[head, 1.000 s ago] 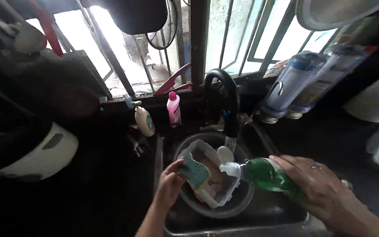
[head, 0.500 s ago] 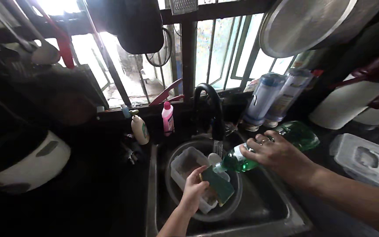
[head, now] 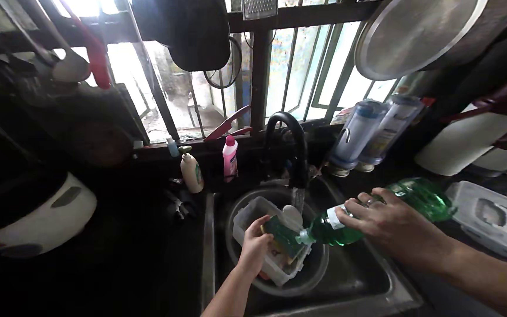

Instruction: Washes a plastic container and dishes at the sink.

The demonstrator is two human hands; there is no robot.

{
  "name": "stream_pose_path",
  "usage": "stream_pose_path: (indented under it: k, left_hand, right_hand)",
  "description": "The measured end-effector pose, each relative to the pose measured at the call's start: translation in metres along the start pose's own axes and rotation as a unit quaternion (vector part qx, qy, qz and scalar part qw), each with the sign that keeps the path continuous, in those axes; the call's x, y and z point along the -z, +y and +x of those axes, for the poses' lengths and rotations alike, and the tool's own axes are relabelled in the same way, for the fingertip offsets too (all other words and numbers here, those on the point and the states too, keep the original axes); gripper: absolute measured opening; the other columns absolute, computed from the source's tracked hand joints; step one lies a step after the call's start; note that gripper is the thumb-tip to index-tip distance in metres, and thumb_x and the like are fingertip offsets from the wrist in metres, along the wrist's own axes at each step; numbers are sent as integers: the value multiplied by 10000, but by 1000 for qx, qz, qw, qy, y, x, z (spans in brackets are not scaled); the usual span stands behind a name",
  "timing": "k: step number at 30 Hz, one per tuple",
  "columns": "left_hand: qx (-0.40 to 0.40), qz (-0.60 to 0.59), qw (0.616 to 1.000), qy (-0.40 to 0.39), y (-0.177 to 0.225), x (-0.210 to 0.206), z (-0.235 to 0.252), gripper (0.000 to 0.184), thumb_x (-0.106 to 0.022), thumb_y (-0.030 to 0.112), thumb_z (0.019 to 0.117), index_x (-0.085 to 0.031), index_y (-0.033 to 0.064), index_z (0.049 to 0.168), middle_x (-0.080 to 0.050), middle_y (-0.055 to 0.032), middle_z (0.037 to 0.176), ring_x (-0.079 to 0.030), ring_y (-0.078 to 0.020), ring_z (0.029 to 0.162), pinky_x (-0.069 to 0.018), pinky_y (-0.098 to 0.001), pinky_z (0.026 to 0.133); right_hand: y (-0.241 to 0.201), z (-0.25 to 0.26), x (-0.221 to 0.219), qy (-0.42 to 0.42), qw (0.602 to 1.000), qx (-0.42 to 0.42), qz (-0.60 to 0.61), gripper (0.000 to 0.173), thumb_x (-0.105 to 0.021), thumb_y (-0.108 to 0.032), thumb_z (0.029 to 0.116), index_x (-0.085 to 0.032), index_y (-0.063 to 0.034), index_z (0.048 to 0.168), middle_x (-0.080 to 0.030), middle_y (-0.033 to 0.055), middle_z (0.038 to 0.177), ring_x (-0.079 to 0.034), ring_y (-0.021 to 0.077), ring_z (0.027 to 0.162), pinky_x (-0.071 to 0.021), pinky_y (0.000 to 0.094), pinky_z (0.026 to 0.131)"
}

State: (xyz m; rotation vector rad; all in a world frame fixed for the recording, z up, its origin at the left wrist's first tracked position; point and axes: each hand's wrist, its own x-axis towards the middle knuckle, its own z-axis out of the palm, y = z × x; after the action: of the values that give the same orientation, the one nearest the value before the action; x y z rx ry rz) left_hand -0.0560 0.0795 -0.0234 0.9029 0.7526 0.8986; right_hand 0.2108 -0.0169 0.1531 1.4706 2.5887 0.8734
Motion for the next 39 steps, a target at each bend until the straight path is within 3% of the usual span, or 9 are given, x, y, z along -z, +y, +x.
stream_pose_path:
  k: [14,19,21,24,28,30,33,36,39]
  left_hand:
    - [50,-13,997,-56,-4,10,14,525,-565,-120,875,-541,-27,1392,-600,-170,1360,-661,-214,1073,-582,-380,861]
    - [44,-20,998,-44,0,24,29,523,-558,-121,874,-544,-24,1388,-586,-165,1375,-652,-198,1052,-572,-362,842]
    - [36,-16,999,-35,-1,32,37,525,-567,-105,866,-549,-24,1384,-588,-164,1377,-650,-197,1074,-572,-365,857]
    - [30,-18,999,-14,-9,40,51,538,-578,-104,854,-540,-37,1386,-594,-180,1361,-643,-206,1095,-566,-378,882]
    - [53,-39,998,9,-23,30,67,530,-584,-106,859,-532,-39,1382,-617,-185,1301,-648,-208,1056,-569,-373,860]
    - [65,-47,997,12,-25,19,74,518,-587,-107,860,-540,-39,1371,-603,-189,1323,-627,-221,1100,-552,-390,895]
    - [72,-79,994,13,-31,4,82,511,-589,-119,854,-559,-31,1356,-597,-182,1356,-616,-227,1155,-542,-409,946]
    - [94,-110,989,31,-33,-10,87,530,-584,-149,865,-547,-31,1380,-593,-208,1343,-619,-245,1113,-542,-419,914]
    - [100,-112,988,19,-34,-15,92,531,-579,-161,863,-549,-30,1377,-597,-199,1318,-612,-221,1079,-538,-403,901]
  right_hand:
    - [-12,7,2,-32,992,-118,-8,528,-729,118,769,-769,-218,1174,-729,123,983,-689,356,891,-509,582,872]
    - [-21,4,-20,-6,970,-222,100,665,-708,88,634,-743,-219,1223,-688,169,987,-659,442,884,-493,653,782]
    - [-31,6,-33,4,942,-281,181,576,-740,-71,678,-705,-164,1245,-686,186,1084,-664,468,958,-519,663,761]
    - [-54,33,-44,19,854,-357,379,677,-837,-264,776,-587,-5,1349,-633,241,1290,-622,400,1183,-508,577,1000]
    - [-80,110,-53,146,697,-377,592,916,-907,-234,727,-402,48,1439,-622,124,1313,-644,140,1174,-574,310,993]
    - [-82,157,-56,170,640,-413,625,1040,-916,-172,694,-305,35,1510,-596,134,1345,-631,131,1193,-566,294,994]
    - [-72,222,-89,239,556,-440,663,988,-899,-38,708,-312,2,1501,-614,154,1299,-663,193,1148,-609,345,943]
    - [-60,270,-139,299,524,-441,664,954,-871,43,717,-343,-58,1506,-614,143,1315,-663,224,1162,-615,408,943]
    - [-50,294,-182,295,563,-444,632,1013,-893,-13,707,-307,-47,1533,-584,156,1369,-619,213,1227,-564,397,1020]
